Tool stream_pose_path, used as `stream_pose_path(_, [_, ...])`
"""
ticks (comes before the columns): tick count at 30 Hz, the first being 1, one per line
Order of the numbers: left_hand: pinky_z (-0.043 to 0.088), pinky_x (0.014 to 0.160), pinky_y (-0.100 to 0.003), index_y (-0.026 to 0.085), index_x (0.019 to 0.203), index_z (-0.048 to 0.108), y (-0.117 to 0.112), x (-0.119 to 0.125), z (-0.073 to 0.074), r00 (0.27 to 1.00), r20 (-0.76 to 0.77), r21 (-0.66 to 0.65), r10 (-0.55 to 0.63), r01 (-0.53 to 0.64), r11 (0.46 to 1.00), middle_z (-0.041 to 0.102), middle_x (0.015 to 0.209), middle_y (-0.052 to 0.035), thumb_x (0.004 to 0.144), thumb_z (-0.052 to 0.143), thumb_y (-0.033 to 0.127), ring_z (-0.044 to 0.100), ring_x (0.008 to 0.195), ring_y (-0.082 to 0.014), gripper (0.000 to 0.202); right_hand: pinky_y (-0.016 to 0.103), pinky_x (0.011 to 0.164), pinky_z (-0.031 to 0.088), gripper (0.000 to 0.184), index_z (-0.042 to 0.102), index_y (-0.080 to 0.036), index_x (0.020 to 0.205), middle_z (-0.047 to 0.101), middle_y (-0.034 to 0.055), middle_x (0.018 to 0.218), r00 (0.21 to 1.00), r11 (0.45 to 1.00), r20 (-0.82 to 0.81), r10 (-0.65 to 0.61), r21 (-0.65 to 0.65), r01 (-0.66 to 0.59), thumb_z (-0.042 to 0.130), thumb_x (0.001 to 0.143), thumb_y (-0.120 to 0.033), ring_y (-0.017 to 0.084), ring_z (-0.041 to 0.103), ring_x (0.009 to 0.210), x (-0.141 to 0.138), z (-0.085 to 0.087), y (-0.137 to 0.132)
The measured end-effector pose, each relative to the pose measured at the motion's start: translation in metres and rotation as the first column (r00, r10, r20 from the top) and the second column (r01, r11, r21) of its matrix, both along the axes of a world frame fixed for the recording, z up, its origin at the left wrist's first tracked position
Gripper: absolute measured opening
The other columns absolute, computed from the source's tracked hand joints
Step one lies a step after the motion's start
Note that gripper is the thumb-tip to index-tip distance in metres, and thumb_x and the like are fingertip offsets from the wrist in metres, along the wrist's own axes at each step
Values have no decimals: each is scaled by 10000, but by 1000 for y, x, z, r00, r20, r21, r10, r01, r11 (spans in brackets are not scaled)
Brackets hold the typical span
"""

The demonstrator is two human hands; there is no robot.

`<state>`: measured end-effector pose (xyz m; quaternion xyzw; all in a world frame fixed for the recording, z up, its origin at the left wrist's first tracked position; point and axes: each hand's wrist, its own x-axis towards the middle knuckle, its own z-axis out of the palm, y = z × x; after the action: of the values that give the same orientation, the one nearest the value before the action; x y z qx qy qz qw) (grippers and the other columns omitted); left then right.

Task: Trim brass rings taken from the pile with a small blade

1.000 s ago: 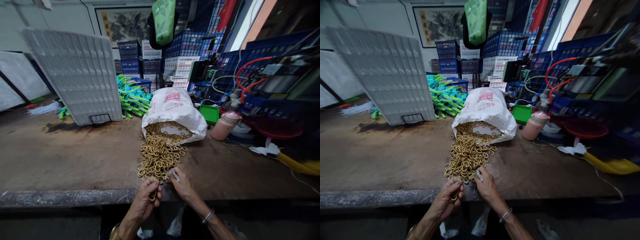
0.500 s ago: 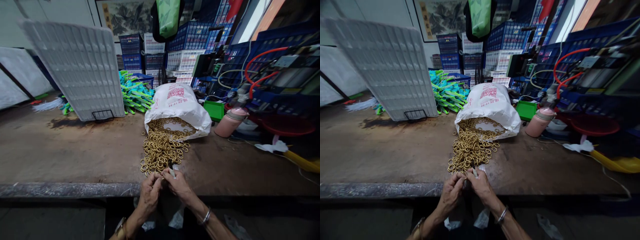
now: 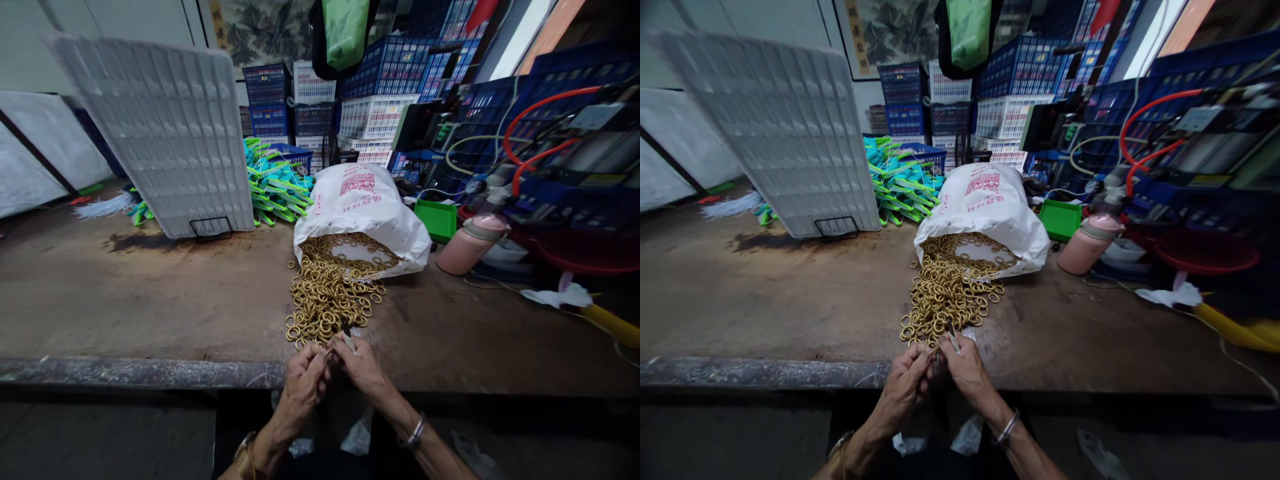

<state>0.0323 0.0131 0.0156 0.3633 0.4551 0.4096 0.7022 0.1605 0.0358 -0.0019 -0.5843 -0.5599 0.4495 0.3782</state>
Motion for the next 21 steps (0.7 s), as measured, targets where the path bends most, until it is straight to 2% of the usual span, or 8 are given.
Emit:
stream_pose_path(2, [174, 354, -155, 179, 641, 437, 0, 1, 1, 1000, 12, -3, 6, -6, 1000, 371, 459, 91, 701, 539, 506, 244, 340, -20, 348, 215, 516, 339, 227, 469, -192, 640, 479, -17, 569, 988, 996, 156, 6, 83, -19, 362, 772, -342, 110, 424, 534, 4, -1, -3])
stream_pose_path(5, [182, 357, -155, 181, 660, 431, 1, 1, 1, 1000, 0, 8, 23, -23, 1000, 377, 463, 92, 703, 535, 509, 253, 342, -21, 346, 220, 548, 321, 129, 476, -200, 683, 501, -8, 600, 909, 973, 406, 92, 157, -168, 356, 709, -160, 122, 444, 563, 5, 1, -11])
stream_pose_path(8, [205, 368, -161, 176, 688, 446, 2, 2, -3, 998, -19, 65, 60, -58, 996, 409, 489, 79, 682, 556, 512, 280, 367, -27, 355, 220, 571, 307, 269, 484, -199, 736, 547, 8, 646, 817, 954, 559, 137, 148, -261, 344, 569, -41, 133, 481, 600, 3, 5, -17])
stream_pose_path(11, [223, 378, -169, 172, 664, 450, -1, 1, -6, 994, -39, 151, 101, -94, 984, 404, 482, 73, 686, 559, 506, 295, 380, -33, 352, 223, 561, 287, 335, 487, -193, 797, 577, 22, 682, 759, 946, 636, 142, 138, -293, 347, 541, -30, 139, 501, 613, 4, 4, -16])
stream_pose_path(14, [220, 376, -168, 170, 635, 448, -8, -2, -1, 997, -40, 166, 66, -58, 984, 397, 469, 72, 717, 547, 477, 290, 372, -28, 333, 232, 526, 254, 263, 496, -183, 807, 576, 26, 642, 706, 964, 702, 95, 112, -241, 362, 619, -59, 139, 495, 567, 18, -2, -9])
stream_pose_path(16, [207, 367, -162, 167, 664, 460, -12, -3, 6, 1000, 13, 121, 4, -6, 993, 406, 472, 71, 734, 539, 463, 288, 365, -24, 313, 236, 513, 240, 228, 504, -179, 811, 572, 29, 623, 674, 981, 738, 25, 110, -157, 357, 670, -77, 135, 490, 542, 30, -7, -4])
stream_pose_path(18, [196, 355, -154, 172, 696, 456, -14, -4, 9, 993, 117, 43, -25, 20, 999, 428, 497, 66, 742, 533, 459, 291, 361, -22, 301, 230, 511, 244, 199, 506, -190, 799, 561, 16, 608, 680, 985, 732, -33, 139, -102, 355, 703, -102, 125, 483, 526, 39, -11, 0])
stream_pose_path(21, [207, 338, -146, 168, 712, 453, -10, -4, 6, 966, 260, -46, -4, 16, 999, 495, 605, 33, 740, 536, 455, 332, 381, -23, 300, 222, 508, 256, 155, 500, -198, 729, 528, 1, 568, 698, 981, 708, -107, 188, -40, 353, 737, -148, 118, 462, 505, 42, -10, 8])
